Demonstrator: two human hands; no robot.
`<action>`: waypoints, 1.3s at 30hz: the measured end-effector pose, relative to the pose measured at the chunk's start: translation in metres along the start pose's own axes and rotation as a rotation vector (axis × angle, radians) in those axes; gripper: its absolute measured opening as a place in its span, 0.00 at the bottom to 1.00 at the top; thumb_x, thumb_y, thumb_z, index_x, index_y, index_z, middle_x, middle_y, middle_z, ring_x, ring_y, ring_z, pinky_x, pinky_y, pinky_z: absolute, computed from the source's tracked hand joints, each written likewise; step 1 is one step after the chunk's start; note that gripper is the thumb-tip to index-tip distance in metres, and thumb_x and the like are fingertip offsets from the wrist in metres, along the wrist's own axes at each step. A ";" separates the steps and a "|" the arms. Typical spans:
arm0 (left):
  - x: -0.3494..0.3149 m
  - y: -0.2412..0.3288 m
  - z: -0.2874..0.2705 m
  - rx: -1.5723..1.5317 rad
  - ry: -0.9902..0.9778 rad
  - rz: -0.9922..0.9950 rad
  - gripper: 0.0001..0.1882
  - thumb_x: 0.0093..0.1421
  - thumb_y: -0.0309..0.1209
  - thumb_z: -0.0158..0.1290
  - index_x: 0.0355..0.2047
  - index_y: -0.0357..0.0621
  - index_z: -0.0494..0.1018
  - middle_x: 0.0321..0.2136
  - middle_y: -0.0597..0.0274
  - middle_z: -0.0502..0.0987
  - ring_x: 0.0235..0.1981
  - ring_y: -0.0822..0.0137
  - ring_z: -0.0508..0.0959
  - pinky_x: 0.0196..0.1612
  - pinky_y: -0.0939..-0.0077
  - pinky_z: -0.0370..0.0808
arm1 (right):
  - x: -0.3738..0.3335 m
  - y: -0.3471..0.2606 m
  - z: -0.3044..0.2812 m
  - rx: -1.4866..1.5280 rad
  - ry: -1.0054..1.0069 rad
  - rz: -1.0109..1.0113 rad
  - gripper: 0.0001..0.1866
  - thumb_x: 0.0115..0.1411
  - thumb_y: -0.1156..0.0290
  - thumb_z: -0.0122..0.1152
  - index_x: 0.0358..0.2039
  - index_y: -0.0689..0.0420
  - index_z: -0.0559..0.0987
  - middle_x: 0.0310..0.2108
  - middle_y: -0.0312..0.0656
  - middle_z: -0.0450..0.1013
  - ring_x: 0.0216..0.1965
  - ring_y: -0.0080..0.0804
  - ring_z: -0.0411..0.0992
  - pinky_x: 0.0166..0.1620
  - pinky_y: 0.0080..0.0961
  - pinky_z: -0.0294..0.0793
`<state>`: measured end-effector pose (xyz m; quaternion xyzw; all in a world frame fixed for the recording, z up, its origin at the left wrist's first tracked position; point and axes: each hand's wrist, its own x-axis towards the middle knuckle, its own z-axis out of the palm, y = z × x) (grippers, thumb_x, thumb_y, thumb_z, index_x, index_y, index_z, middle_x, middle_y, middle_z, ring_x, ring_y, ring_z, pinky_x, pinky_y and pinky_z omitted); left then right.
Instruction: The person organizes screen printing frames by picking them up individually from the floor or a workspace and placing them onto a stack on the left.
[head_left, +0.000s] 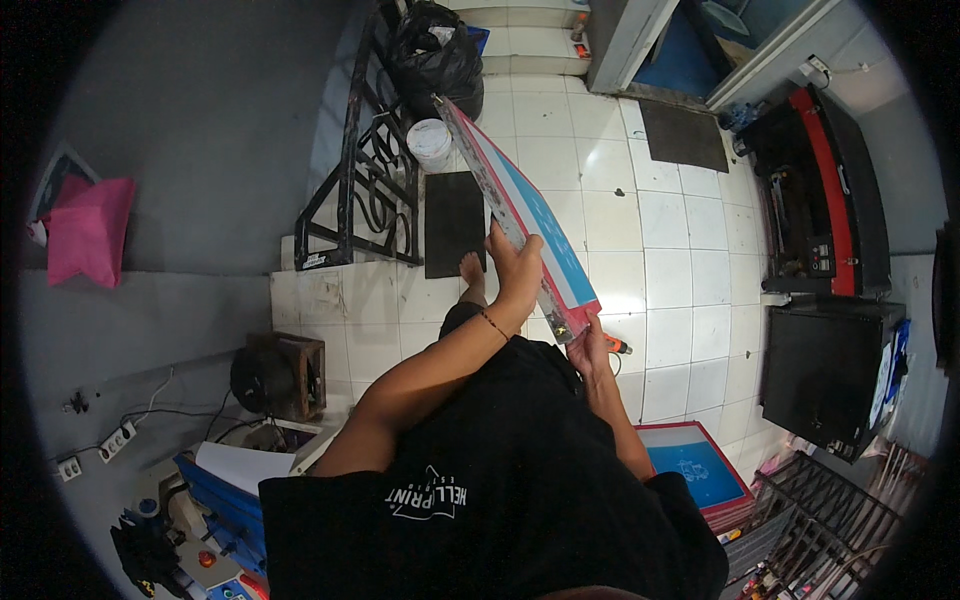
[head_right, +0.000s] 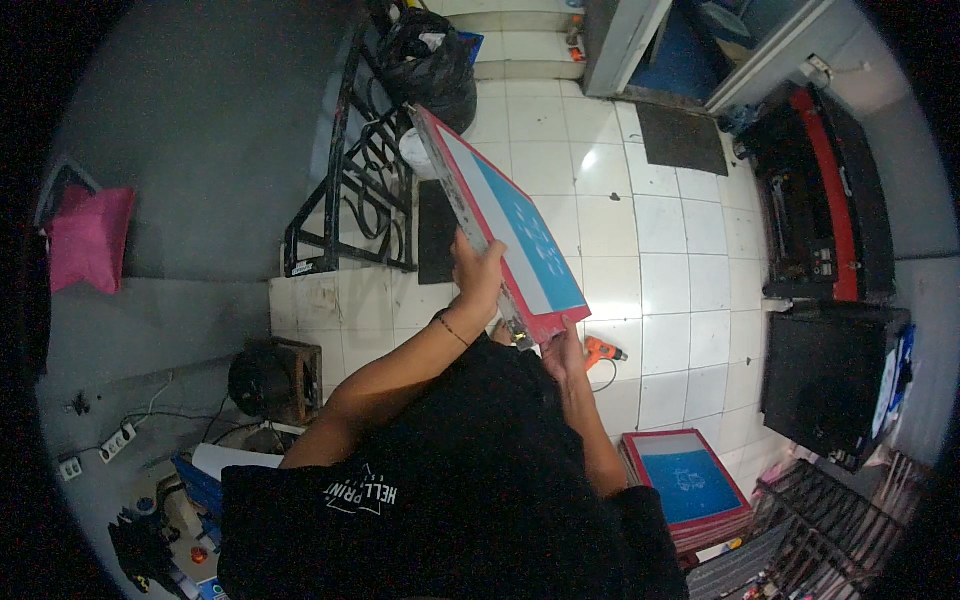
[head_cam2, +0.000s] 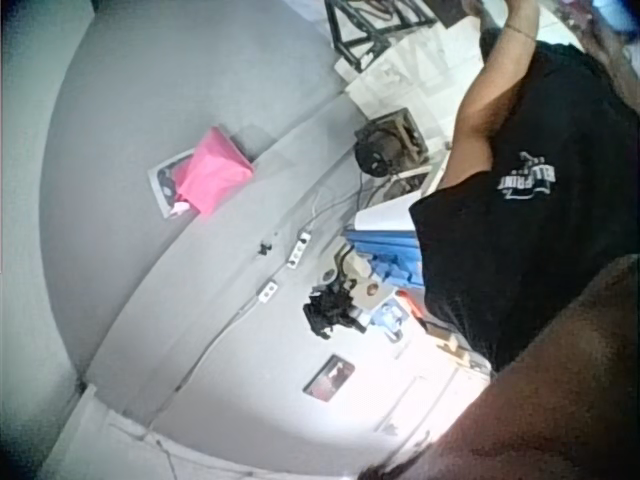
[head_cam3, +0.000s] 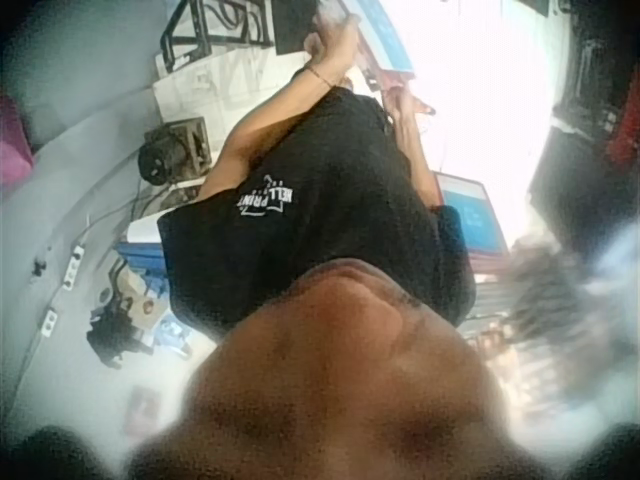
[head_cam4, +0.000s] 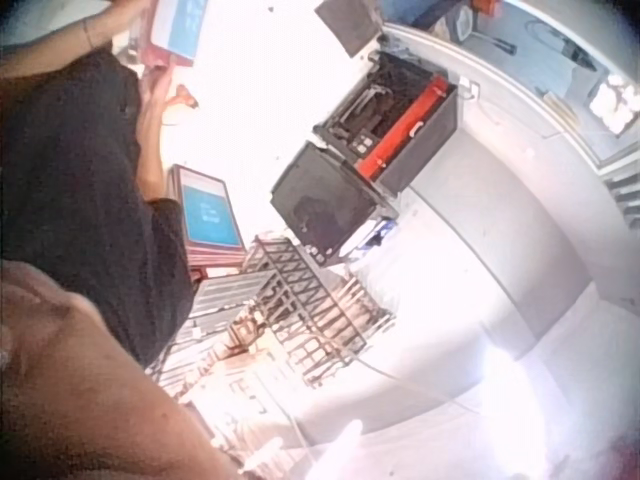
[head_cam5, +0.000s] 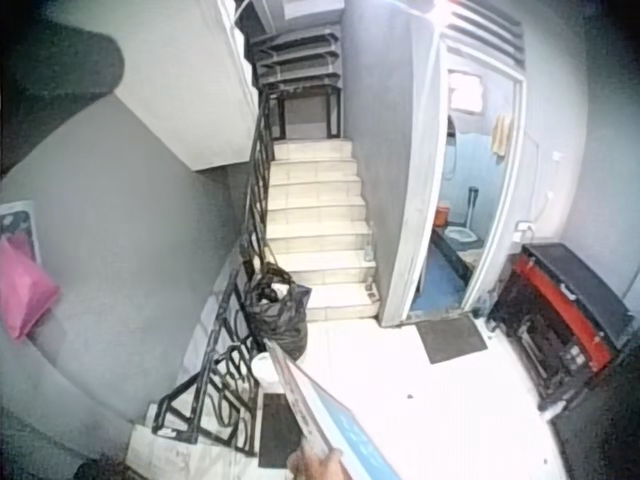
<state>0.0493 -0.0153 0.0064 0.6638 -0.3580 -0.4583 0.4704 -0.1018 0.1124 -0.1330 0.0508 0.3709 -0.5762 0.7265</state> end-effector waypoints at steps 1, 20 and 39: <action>0.003 -0.003 -0.001 -0.030 -0.003 0.013 0.37 0.52 0.32 0.53 0.61 0.36 0.53 0.54 0.42 0.59 0.55 0.48 0.66 0.58 0.59 0.64 | 0.001 0.002 0.001 0.008 0.018 0.012 0.27 0.63 0.59 0.54 0.58 0.59 0.62 0.55 0.43 0.68 0.54 0.35 0.69 0.58 0.29 0.69; 0.167 -0.012 -0.120 0.286 -0.026 -0.063 0.19 0.57 0.33 0.54 0.43 0.29 0.73 0.37 0.45 0.78 0.41 0.52 0.78 0.45 0.64 0.73 | 0.025 0.063 0.047 -0.426 -0.011 0.386 0.28 0.67 0.55 0.47 0.59 0.63 0.60 0.50 0.52 0.68 0.44 0.40 0.73 0.45 0.30 0.77; 0.288 -0.190 -0.211 0.823 0.178 0.233 0.18 0.56 0.33 0.56 0.39 0.29 0.69 0.42 0.37 0.71 0.47 0.40 0.70 0.51 0.53 0.67 | -0.090 -0.003 -0.112 -0.776 0.693 0.303 0.24 0.66 0.64 0.47 0.59 0.63 0.63 0.44 0.51 0.73 0.37 0.39 0.75 0.34 0.28 0.77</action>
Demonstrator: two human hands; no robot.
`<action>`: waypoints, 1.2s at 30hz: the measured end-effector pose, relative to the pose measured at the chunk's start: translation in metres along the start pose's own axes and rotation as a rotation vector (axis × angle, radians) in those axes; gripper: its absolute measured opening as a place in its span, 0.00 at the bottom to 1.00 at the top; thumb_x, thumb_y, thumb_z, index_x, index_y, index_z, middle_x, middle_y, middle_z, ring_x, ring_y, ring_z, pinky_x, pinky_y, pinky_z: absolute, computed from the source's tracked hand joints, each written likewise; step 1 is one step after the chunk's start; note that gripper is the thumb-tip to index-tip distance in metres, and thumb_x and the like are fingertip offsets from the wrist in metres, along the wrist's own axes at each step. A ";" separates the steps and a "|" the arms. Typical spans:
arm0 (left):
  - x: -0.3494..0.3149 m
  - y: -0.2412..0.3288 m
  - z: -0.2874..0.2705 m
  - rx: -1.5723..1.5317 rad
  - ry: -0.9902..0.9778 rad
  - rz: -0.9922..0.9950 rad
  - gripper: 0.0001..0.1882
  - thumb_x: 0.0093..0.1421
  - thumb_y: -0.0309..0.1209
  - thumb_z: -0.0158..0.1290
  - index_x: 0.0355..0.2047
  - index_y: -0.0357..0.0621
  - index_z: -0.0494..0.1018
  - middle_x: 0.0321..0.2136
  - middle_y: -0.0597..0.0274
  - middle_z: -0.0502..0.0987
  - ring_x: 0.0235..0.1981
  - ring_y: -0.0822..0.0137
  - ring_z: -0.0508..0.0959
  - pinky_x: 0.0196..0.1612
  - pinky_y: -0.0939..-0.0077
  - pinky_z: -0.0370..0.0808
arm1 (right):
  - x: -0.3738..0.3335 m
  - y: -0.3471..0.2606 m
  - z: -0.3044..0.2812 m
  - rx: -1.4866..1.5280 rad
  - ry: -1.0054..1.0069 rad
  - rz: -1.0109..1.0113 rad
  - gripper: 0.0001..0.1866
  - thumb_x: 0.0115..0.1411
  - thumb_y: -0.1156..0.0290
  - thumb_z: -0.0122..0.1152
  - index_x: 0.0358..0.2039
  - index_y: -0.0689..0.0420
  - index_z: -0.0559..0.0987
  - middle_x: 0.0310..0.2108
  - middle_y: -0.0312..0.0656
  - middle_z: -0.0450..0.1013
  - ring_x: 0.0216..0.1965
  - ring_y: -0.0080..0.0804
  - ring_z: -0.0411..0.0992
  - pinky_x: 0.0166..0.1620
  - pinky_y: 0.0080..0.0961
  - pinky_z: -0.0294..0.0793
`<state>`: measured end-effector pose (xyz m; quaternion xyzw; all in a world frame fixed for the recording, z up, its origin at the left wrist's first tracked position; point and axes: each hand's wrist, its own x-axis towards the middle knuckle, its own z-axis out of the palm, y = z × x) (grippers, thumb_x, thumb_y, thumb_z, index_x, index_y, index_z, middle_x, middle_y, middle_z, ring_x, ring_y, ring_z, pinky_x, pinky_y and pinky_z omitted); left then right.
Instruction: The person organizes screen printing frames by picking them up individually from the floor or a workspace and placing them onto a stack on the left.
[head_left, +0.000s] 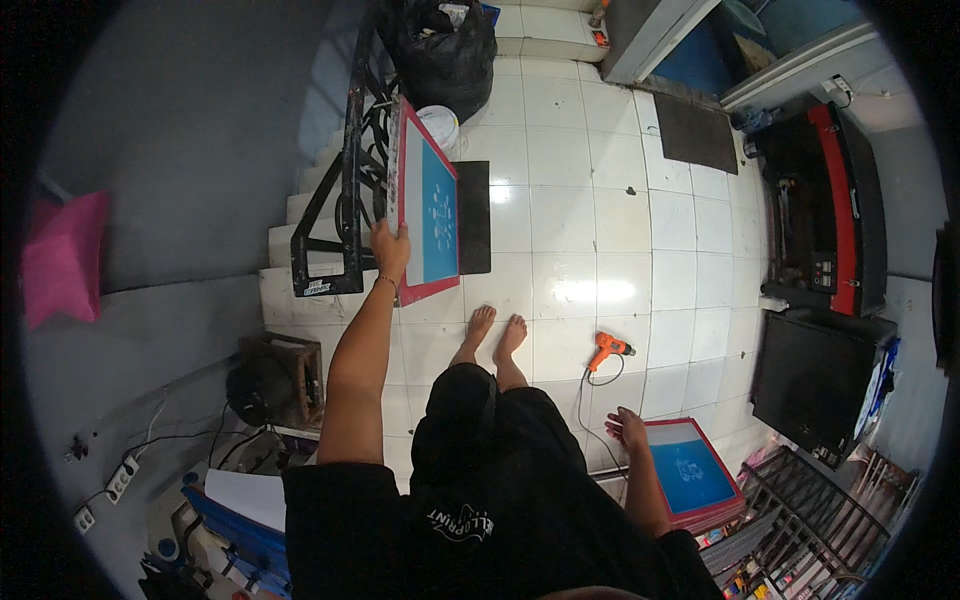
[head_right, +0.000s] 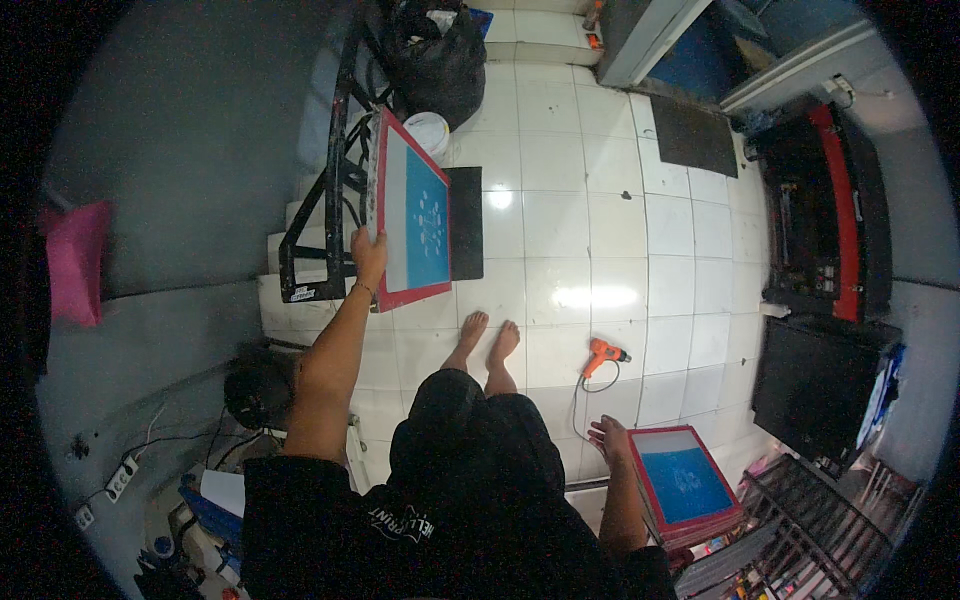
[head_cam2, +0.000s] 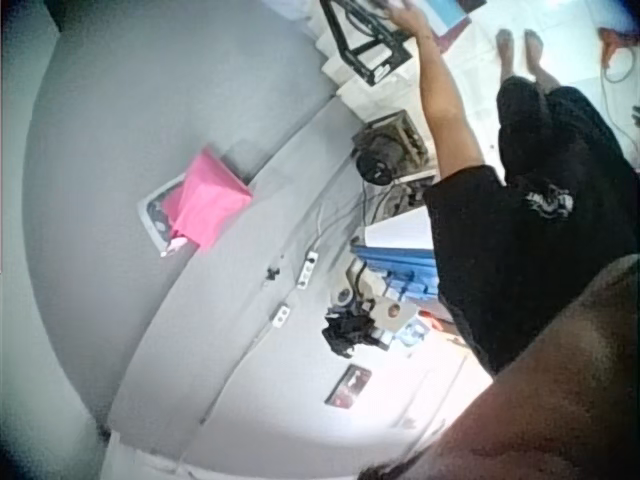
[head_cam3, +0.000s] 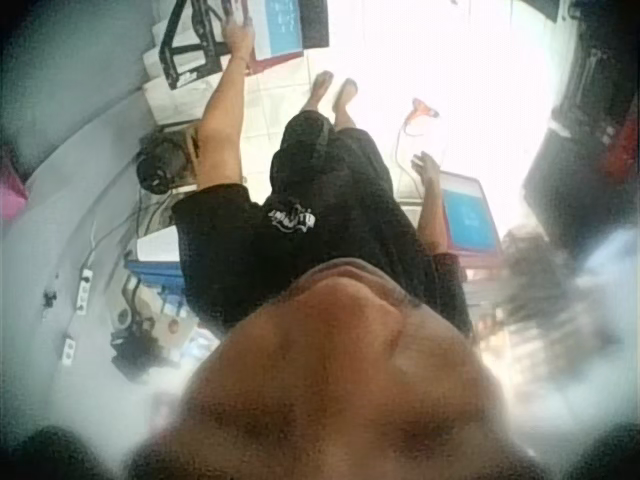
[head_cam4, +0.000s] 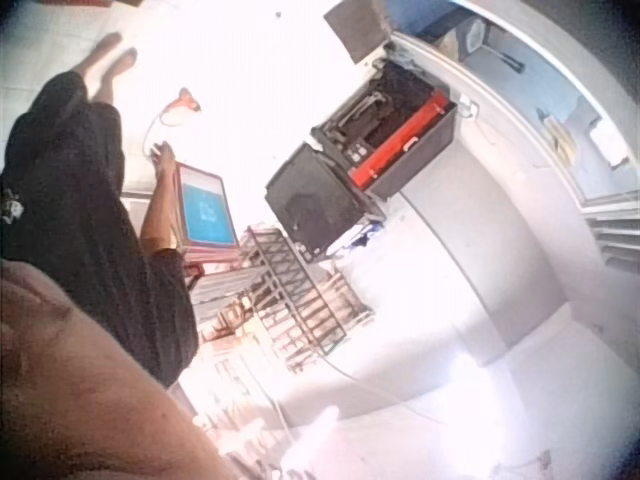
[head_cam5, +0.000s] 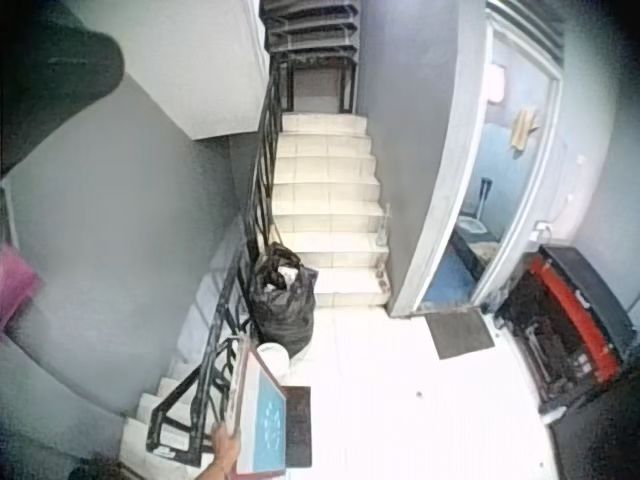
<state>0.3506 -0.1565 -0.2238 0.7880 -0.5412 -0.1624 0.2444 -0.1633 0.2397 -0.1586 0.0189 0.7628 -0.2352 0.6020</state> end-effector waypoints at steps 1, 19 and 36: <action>0.001 -0.001 0.001 -0.013 0.008 -0.002 0.18 0.57 0.33 0.56 0.39 0.29 0.69 0.42 0.38 0.70 0.47 0.40 0.70 0.51 0.52 0.67 | -0.001 0.004 0.003 -0.033 -0.005 0.002 0.24 0.66 0.64 0.47 0.59 0.63 0.63 0.44 0.51 0.73 0.37 0.39 0.76 0.34 0.28 0.77; 0.017 -0.014 -0.005 -0.065 0.095 0.046 0.18 0.57 0.32 0.55 0.39 0.26 0.69 0.41 0.37 0.70 0.46 0.41 0.70 0.51 0.54 0.67 | -0.022 0.020 0.046 -0.183 0.013 -0.038 0.23 0.65 0.65 0.49 0.57 0.65 0.66 0.41 0.51 0.76 0.34 0.36 0.78 0.33 0.26 0.77; 0.002 -0.012 0.004 0.090 0.120 -0.237 0.17 0.60 0.29 0.50 0.45 0.26 0.66 0.43 0.35 0.71 0.45 0.40 0.73 0.48 0.53 0.70 | -0.027 0.010 0.076 -0.175 0.022 -0.070 0.23 0.64 0.66 0.49 0.56 0.65 0.66 0.40 0.51 0.76 0.33 0.35 0.78 0.31 0.25 0.77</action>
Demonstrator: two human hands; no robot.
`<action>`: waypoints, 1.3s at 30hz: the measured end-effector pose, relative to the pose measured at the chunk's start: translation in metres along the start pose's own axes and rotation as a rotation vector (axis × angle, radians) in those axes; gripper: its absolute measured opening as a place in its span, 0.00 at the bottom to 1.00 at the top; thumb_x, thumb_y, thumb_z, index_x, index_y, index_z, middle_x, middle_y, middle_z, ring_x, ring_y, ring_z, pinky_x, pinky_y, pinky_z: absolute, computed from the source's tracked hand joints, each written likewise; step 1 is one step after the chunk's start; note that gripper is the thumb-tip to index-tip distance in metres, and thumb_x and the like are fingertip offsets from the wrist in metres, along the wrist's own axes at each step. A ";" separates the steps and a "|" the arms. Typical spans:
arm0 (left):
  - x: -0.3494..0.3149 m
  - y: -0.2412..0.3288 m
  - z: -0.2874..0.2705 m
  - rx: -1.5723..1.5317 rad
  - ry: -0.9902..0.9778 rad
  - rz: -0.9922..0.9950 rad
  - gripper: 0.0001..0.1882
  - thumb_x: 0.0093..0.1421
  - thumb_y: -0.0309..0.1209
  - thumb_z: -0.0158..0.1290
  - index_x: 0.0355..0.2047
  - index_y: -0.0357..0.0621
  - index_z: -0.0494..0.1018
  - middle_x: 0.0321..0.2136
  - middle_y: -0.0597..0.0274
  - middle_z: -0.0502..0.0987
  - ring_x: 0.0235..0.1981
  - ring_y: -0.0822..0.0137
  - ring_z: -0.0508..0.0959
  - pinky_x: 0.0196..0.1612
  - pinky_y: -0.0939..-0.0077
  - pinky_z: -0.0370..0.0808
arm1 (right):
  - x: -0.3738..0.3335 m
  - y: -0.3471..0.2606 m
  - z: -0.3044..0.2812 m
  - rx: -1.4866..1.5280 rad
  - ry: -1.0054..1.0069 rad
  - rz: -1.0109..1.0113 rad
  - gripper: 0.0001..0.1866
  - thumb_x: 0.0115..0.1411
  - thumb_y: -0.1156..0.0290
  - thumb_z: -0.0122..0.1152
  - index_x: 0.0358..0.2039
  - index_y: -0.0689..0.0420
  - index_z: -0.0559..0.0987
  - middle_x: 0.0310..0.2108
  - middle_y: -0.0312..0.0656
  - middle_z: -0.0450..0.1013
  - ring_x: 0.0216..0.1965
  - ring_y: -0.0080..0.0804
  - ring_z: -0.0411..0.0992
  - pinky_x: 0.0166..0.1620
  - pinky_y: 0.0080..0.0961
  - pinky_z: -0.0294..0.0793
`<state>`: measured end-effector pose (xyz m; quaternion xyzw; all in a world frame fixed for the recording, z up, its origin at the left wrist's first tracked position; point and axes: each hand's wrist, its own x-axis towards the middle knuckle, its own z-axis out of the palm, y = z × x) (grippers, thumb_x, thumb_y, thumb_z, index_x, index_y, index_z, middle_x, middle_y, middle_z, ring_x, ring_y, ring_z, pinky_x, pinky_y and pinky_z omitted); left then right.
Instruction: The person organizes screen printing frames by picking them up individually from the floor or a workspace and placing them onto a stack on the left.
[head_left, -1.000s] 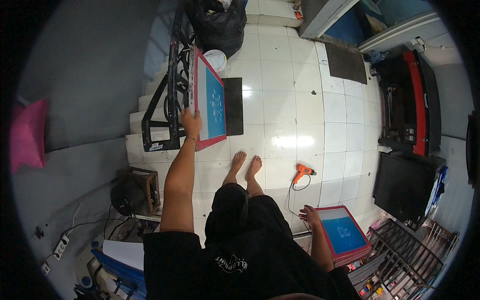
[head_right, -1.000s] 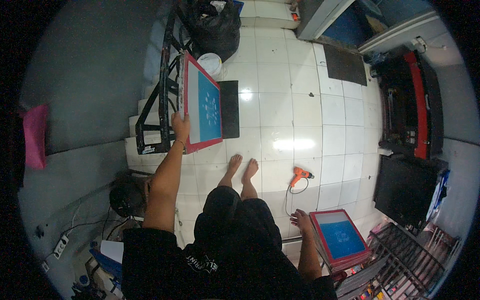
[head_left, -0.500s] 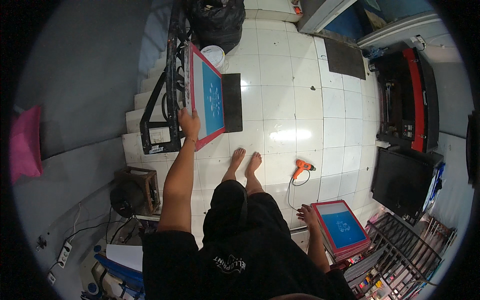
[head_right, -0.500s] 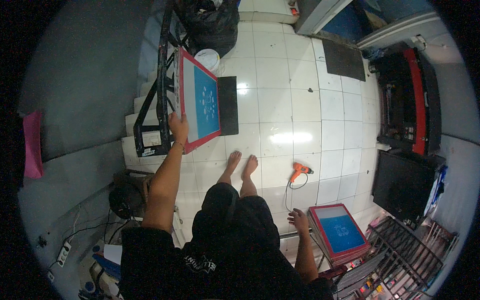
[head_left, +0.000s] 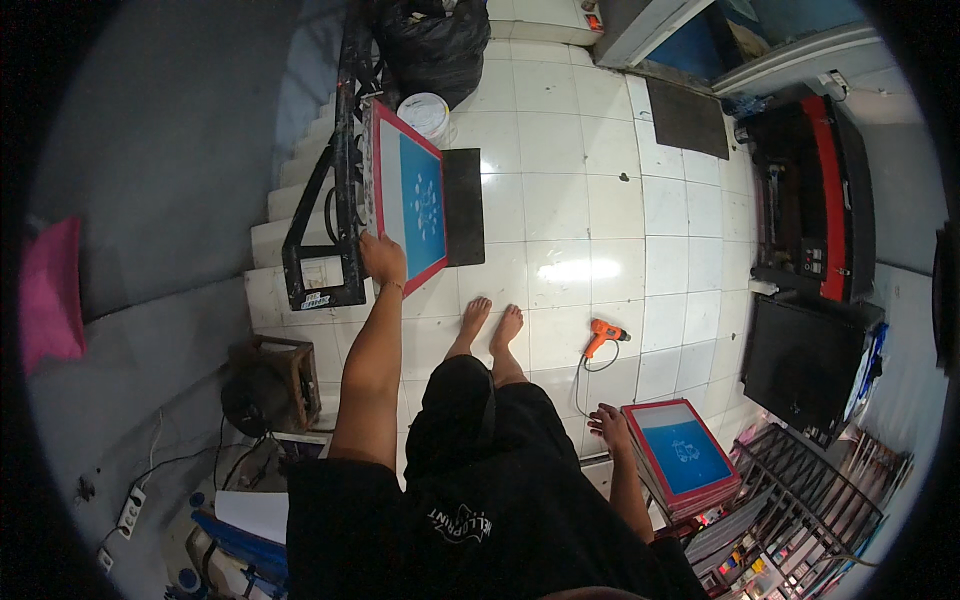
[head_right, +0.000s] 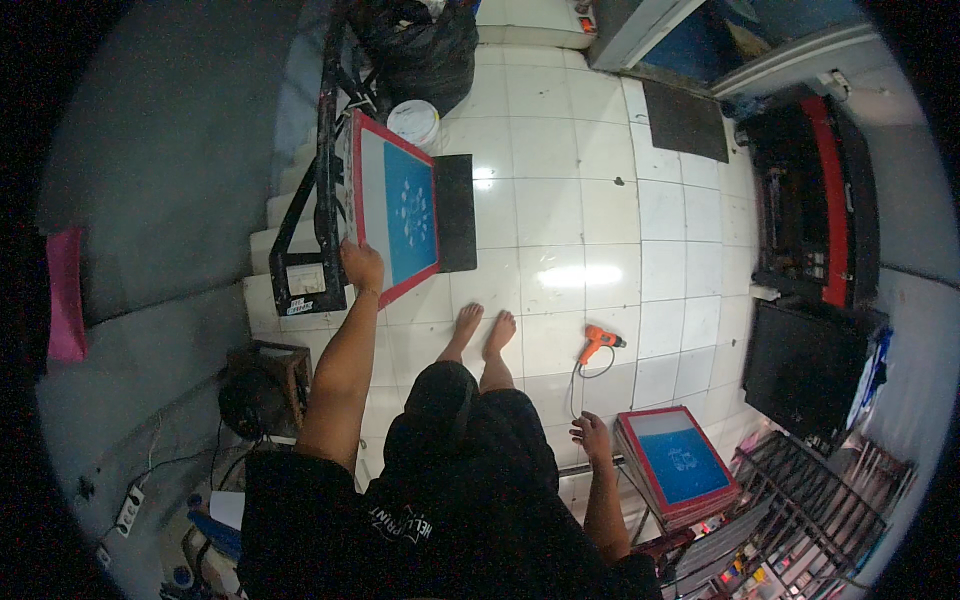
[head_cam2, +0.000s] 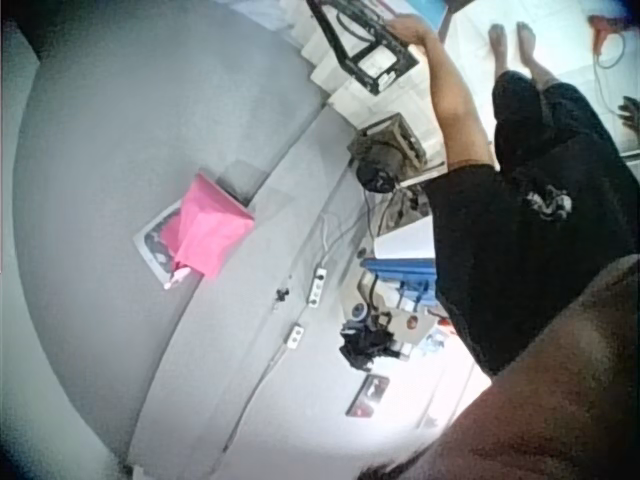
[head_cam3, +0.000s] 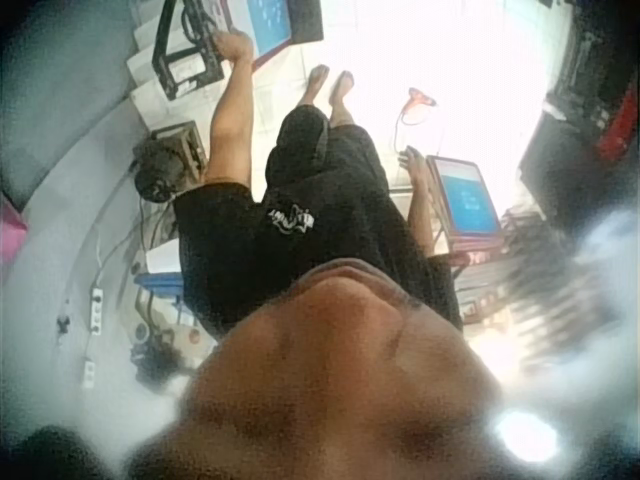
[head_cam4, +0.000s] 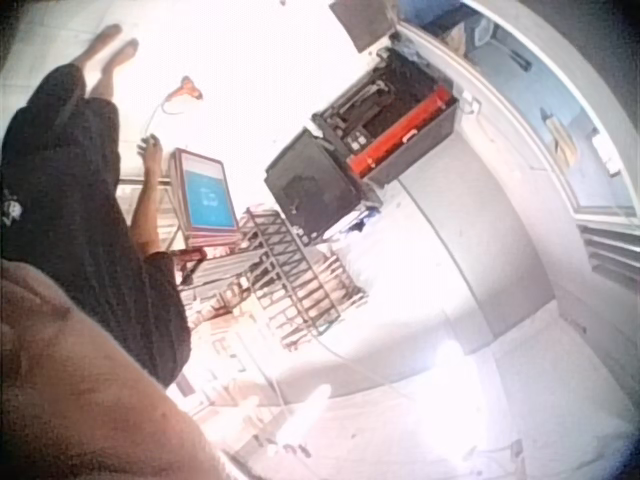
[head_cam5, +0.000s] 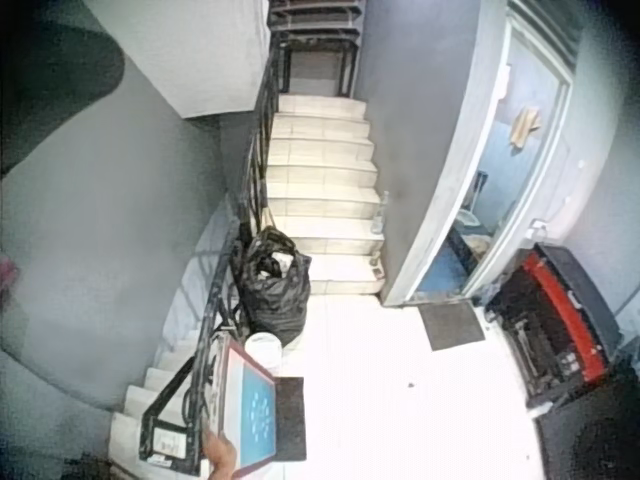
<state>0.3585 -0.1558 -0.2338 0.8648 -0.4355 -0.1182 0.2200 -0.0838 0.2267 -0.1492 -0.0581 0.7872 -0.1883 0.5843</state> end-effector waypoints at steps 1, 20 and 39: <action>0.003 -0.003 0.003 0.011 -0.007 -0.013 0.18 0.60 0.29 0.50 0.45 0.27 0.65 0.43 0.35 0.72 0.44 0.40 0.74 0.47 0.53 0.71 | 0.000 -0.001 0.002 -0.016 -0.006 0.007 0.23 0.65 0.66 0.48 0.57 0.65 0.66 0.41 0.51 0.76 0.34 0.35 0.77 0.33 0.26 0.76; -0.033 0.014 -0.015 -0.060 0.045 0.144 0.14 0.58 0.24 0.52 0.41 0.28 0.64 0.41 0.36 0.69 0.45 0.40 0.71 0.49 0.52 0.67 | 0.001 0.029 -0.003 0.008 0.016 0.022 0.21 0.66 0.65 0.47 0.56 0.63 0.67 0.43 0.51 0.75 0.35 0.35 0.77 0.34 0.27 0.76; -0.012 -0.019 0.008 -0.035 0.102 0.141 0.18 0.60 0.27 0.52 0.46 0.26 0.65 0.41 0.36 0.72 0.46 0.40 0.73 0.49 0.53 0.69 | 0.002 0.043 -0.024 0.026 0.048 0.035 0.23 0.64 0.65 0.50 0.56 0.62 0.66 0.41 0.50 0.76 0.33 0.36 0.78 0.31 0.27 0.77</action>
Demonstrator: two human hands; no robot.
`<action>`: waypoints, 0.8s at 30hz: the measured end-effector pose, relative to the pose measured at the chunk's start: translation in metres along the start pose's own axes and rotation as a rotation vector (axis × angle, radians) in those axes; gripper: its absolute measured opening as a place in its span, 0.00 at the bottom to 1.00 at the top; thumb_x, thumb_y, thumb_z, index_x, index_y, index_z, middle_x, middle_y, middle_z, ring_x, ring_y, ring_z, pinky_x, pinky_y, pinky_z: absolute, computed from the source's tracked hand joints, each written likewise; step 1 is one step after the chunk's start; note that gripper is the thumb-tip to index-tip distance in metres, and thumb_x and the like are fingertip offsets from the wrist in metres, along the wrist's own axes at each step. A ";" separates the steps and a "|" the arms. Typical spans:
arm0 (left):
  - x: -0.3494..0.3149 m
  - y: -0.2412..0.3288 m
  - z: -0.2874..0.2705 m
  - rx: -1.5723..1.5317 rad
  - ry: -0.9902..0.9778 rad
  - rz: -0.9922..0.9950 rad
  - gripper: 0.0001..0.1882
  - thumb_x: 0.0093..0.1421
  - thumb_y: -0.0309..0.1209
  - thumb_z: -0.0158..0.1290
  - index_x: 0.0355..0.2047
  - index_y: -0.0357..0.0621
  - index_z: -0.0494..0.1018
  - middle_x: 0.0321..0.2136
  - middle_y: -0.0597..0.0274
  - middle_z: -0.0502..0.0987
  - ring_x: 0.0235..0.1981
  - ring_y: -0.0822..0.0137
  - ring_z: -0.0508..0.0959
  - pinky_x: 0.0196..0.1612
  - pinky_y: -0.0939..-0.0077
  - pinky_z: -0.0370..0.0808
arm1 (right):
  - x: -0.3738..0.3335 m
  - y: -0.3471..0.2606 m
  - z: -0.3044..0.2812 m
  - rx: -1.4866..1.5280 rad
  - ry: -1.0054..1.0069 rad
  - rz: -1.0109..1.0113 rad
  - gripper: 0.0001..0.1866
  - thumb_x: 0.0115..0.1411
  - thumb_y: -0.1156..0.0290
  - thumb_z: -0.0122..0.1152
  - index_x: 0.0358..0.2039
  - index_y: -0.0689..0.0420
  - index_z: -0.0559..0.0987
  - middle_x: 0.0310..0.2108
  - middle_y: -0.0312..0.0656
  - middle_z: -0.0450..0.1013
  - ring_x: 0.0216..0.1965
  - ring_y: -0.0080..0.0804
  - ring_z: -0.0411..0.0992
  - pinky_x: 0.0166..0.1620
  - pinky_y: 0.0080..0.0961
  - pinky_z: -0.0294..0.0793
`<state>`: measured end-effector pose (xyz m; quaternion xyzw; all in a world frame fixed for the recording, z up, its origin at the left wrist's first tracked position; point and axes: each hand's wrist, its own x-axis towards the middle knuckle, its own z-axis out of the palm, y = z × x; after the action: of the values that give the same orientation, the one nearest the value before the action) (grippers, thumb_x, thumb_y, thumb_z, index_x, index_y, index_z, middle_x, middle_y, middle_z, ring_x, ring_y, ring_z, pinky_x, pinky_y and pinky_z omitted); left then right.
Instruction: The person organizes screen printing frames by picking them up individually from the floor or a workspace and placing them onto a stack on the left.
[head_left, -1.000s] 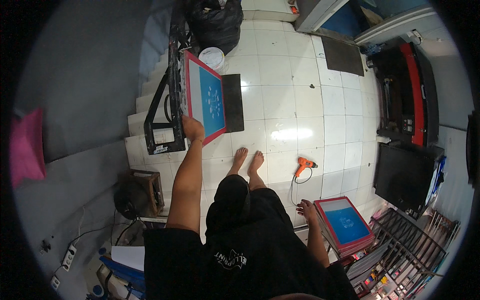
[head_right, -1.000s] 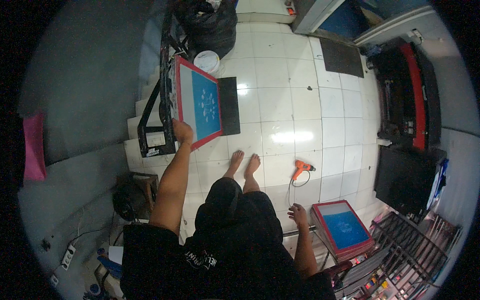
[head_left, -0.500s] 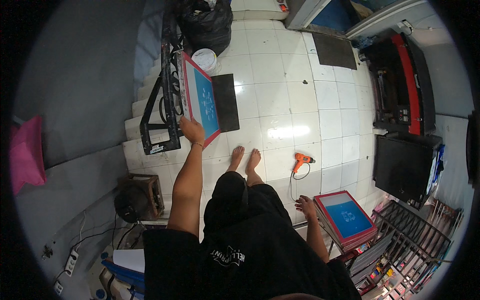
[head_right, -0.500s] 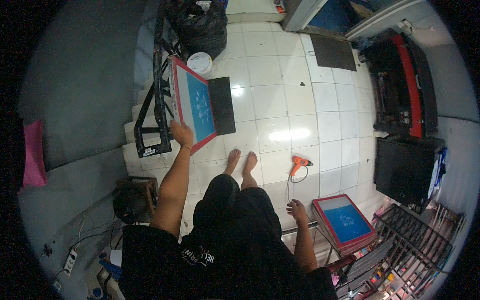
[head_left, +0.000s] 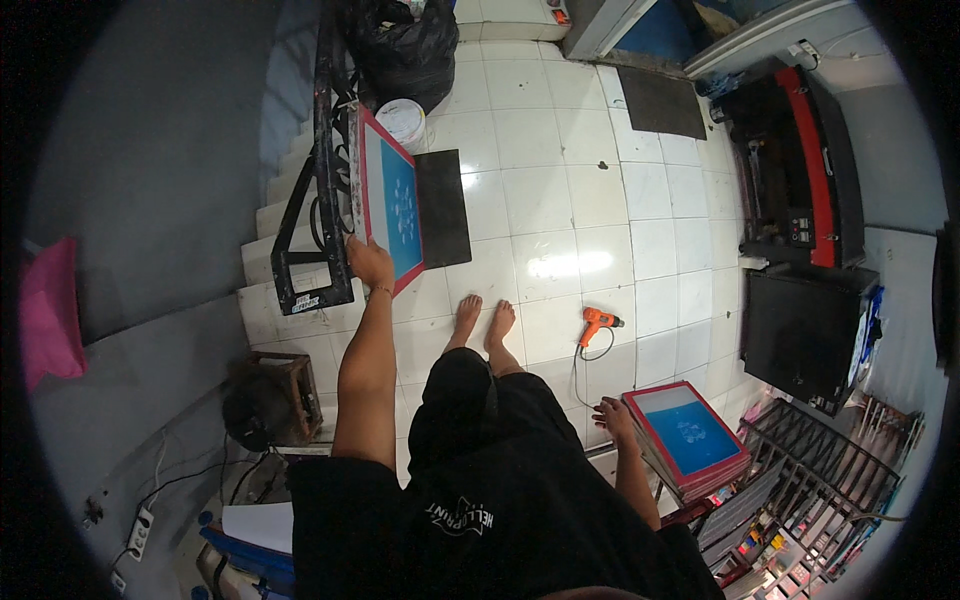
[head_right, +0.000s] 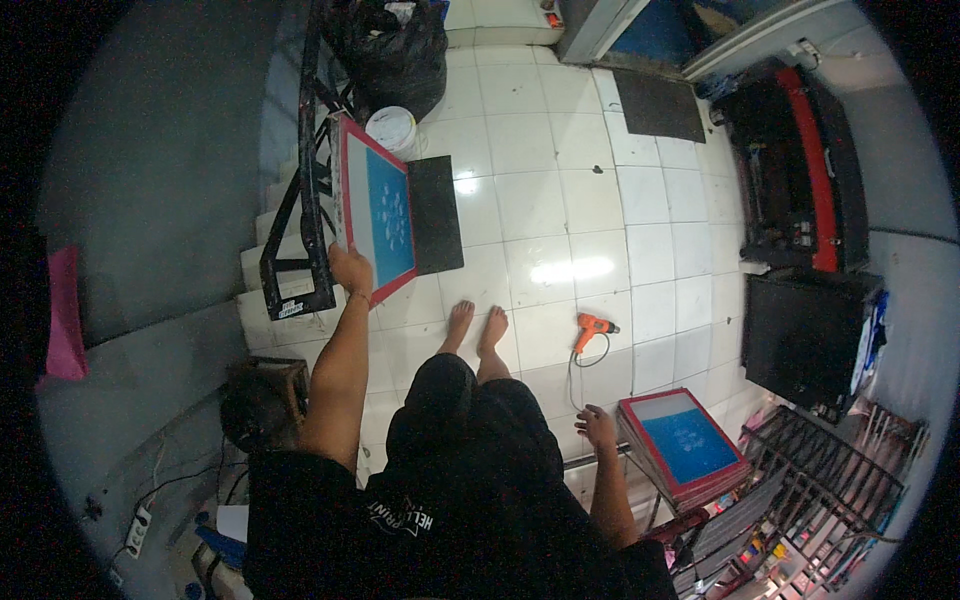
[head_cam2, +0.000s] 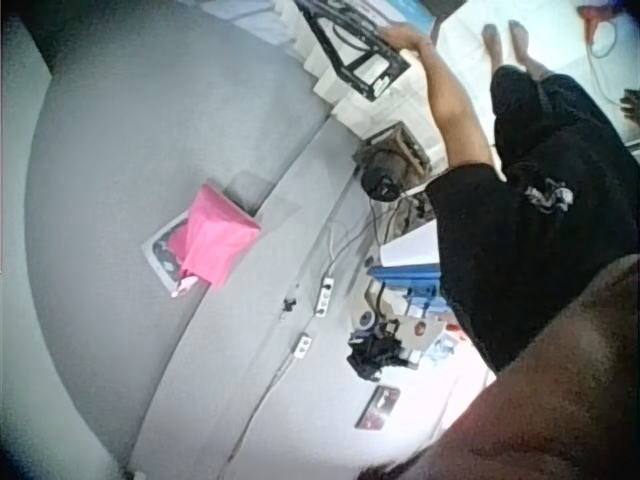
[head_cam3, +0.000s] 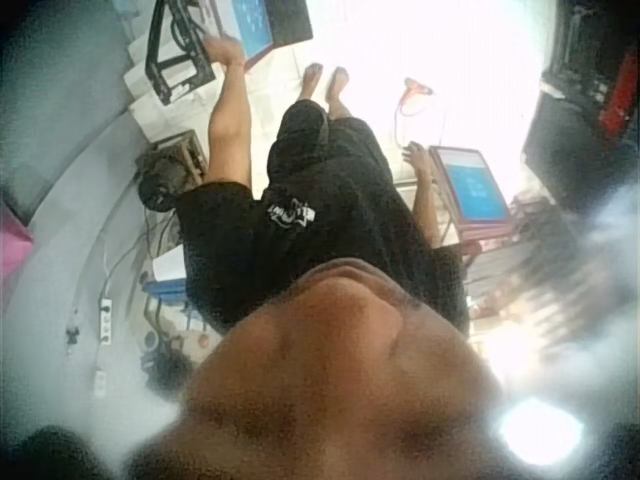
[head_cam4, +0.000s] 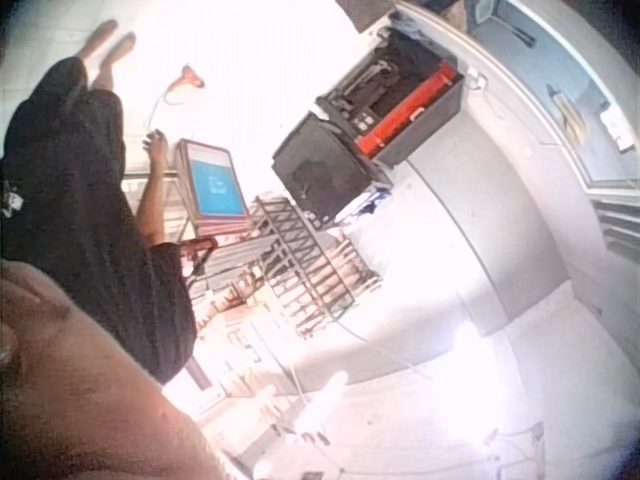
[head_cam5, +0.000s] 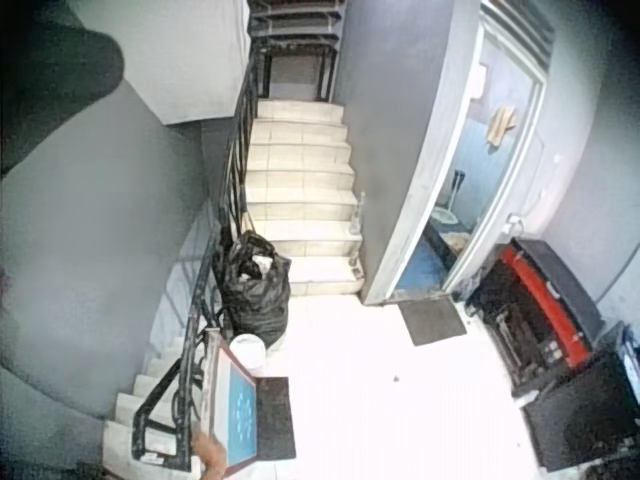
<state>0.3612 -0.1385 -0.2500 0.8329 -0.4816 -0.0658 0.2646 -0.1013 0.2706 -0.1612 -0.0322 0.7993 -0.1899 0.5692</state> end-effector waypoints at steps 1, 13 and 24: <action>-0.001 -0.002 0.000 -0.007 -0.006 0.000 0.19 0.60 0.27 0.52 0.48 0.25 0.64 0.42 0.35 0.72 0.46 0.40 0.72 0.49 0.54 0.69 | 0.000 0.000 -0.001 -0.015 -0.005 -0.009 0.23 0.64 0.65 0.50 0.56 0.62 0.66 0.41 0.50 0.76 0.33 0.36 0.78 0.30 0.27 0.77; 0.004 0.014 -0.014 0.226 -0.093 -0.026 0.23 0.61 0.21 0.42 0.57 0.27 0.58 0.49 0.39 0.70 0.48 0.46 0.73 0.52 0.59 0.70 | 0.000 0.002 -0.004 -0.013 -0.022 -0.010 0.23 0.66 0.64 0.48 0.57 0.63 0.65 0.41 0.51 0.75 0.34 0.36 0.77 0.30 0.26 0.77; -0.029 0.020 -0.021 -0.034 -0.181 0.317 0.31 0.58 0.26 0.44 0.60 0.21 0.53 0.63 0.33 0.53 0.65 0.44 0.54 0.68 0.60 0.49 | 0.001 0.034 0.017 0.116 0.031 -0.067 0.22 0.64 0.65 0.49 0.56 0.62 0.67 0.40 0.48 0.76 0.33 0.36 0.77 0.34 0.29 0.78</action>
<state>0.3382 -0.1147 -0.2265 0.7327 -0.6274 -0.1063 0.2412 -0.0803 0.2974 -0.1779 -0.0229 0.7941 -0.2555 0.5511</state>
